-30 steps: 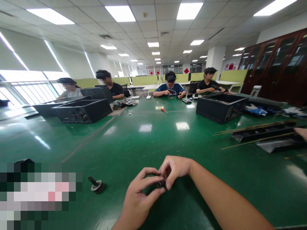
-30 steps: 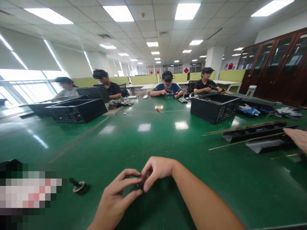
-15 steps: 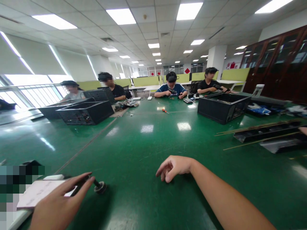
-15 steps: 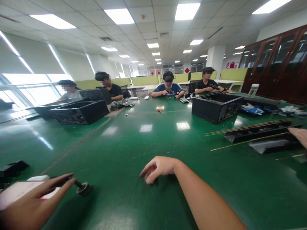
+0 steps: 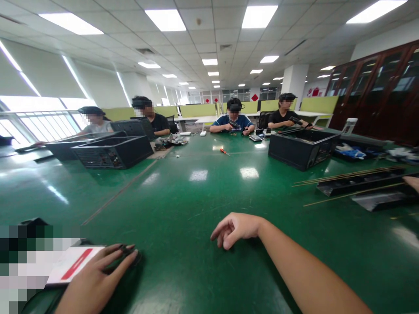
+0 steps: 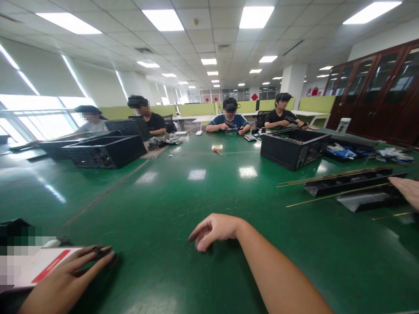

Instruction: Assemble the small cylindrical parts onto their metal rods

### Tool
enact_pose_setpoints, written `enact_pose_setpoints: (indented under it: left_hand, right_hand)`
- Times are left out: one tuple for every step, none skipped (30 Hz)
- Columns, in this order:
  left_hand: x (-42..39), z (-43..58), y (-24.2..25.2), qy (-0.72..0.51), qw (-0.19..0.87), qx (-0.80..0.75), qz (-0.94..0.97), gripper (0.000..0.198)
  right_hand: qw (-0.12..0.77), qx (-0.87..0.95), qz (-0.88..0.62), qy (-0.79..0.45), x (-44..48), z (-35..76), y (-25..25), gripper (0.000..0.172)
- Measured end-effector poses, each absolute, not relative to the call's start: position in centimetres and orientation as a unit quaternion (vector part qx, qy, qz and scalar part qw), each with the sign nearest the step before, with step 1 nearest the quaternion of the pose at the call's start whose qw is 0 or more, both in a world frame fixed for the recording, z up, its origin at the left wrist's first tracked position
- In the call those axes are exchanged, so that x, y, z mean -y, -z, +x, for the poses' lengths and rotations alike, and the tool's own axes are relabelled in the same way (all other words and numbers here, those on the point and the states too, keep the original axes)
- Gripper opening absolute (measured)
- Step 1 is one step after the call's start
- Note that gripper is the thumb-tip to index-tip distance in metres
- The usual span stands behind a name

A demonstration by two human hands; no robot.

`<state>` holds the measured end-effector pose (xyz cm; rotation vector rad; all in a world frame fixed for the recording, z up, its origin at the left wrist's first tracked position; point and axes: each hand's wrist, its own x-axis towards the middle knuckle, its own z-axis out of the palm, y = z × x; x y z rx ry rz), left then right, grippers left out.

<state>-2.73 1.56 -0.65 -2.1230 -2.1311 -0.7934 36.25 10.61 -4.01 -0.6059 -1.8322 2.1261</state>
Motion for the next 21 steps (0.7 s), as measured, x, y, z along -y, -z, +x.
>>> enact_pose_setpoints:
  left_hand:
    - [-1.5,-2.9,1.3,0.253,0.020,0.685,-0.683,0.035]
    - [-1.5,-2.9,1.9,0.248,0.012,0.689,-0.681,0.038]
    - [-1.4,-2.8,2.3,0.247,0.000,0.692,-0.678,0.042]
    - [-1.4,-2.4,2.6,0.259,-0.008,0.691,-0.675,0.045]
    - [-1.5,-1.7,2.6,0.270,-0.016,0.684,-0.678,0.047]
    - [-1.7,-0.7,2.4,0.274,-0.027,0.671,-0.688,0.046]
    - [-2.0,0.6,1.9,0.273,-0.037,0.653,-0.705,0.045]
    - [-2.4,2.3,1.2,0.267,-0.048,0.627,-0.730,0.042]
    - [-3.0,4.2,0.4,0.252,-0.061,0.596,-0.760,0.039]
    - [-3.7,6.2,-0.5,0.244,-0.066,0.569,-0.783,0.034]
    - [-4.6,8.4,-1.2,0.229,-0.078,0.537,-0.808,0.031]
    - [-5.5,10.5,-1.8,0.229,-0.082,0.512,-0.824,0.028]
    - [-6.5,12.4,-2.1,0.229,-0.085,0.493,-0.835,0.025]
    - [-7.5,14.2,-2.2,0.228,-0.089,0.476,-0.845,0.024]
    - [-8.4,15.6,-2.0,0.229,-0.094,0.460,-0.852,0.024]
    - [-9.3,16.7,-1.6,0.232,-0.099,0.448,-0.857,0.025]
    - [-10.0,17.4,-0.9,0.236,-0.105,0.440,-0.860,0.026]
    - [-10.6,17.8,-0.2,0.242,-0.111,0.436,-0.860,0.027]
    - [-11.0,17.8,0.5,0.248,-0.116,0.434,-0.858,0.028]
    - [-11.4,17.7,1.2,0.254,-0.122,0.433,-0.856,0.028]
    - [-11.6,17.4,1.8,0.258,-0.127,0.431,-0.855,0.029]
  right_hand:
    - [0.134,0.632,-0.208,-0.734,-10.6,36.2,4.0,0.057]
    - [0.133,0.631,-0.208,-0.735,-10.6,36.2,4.0,0.057]
    - [0.132,0.631,-0.209,-0.736,-10.6,36.2,4.0,0.058]
    - [0.132,0.631,-0.209,-0.735,-10.6,36.2,4.1,0.058]
    - [0.137,0.633,-0.211,-0.732,-10.6,36.1,4.1,0.058]
    - [0.149,0.636,-0.215,-0.726,-10.6,36.1,4.1,0.058]
    - [0.169,0.639,-0.222,-0.716,-10.7,36.1,4.1,0.059]
    - [0.197,0.643,-0.235,-0.702,-10.8,36.2,4.2,0.059]
    - [0.230,0.646,-0.252,-0.683,-11.0,36.3,4.2,0.060]
    - [0.263,0.649,-0.274,-0.659,-11.2,36.5,4.2,0.063]
    - [0.291,0.654,-0.297,-0.632,-11.4,36.8,4.2,0.067]
    - [0.310,0.661,-0.320,-0.603,-11.7,37.1,4.2,0.072]
    - [0.320,0.669,-0.339,-0.579,-11.9,37.4,4.3,0.079]
    - [0.326,0.674,-0.354,-0.561,-12.1,37.8,4.3,0.086]
    - [0.328,0.678,-0.367,-0.546,-12.3,38.1,4.3,0.090]
    - [0.329,0.682,-0.378,-0.532,-12.4,38.4,4.3,0.091]
    - [0.331,0.686,-0.387,-0.519,-12.5,38.5,4.4,0.088]
    - [0.332,0.691,-0.396,-0.506,-12.6,38.6,4.5,0.082]
    - [0.331,0.695,-0.404,-0.493,-12.6,38.6,4.7,0.073]
    - [0.329,0.701,-0.410,-0.482,-12.7,38.5,4.8,0.064]
    - [0.327,0.705,-0.414,-0.475,-12.7,38.4,5.0,0.056]
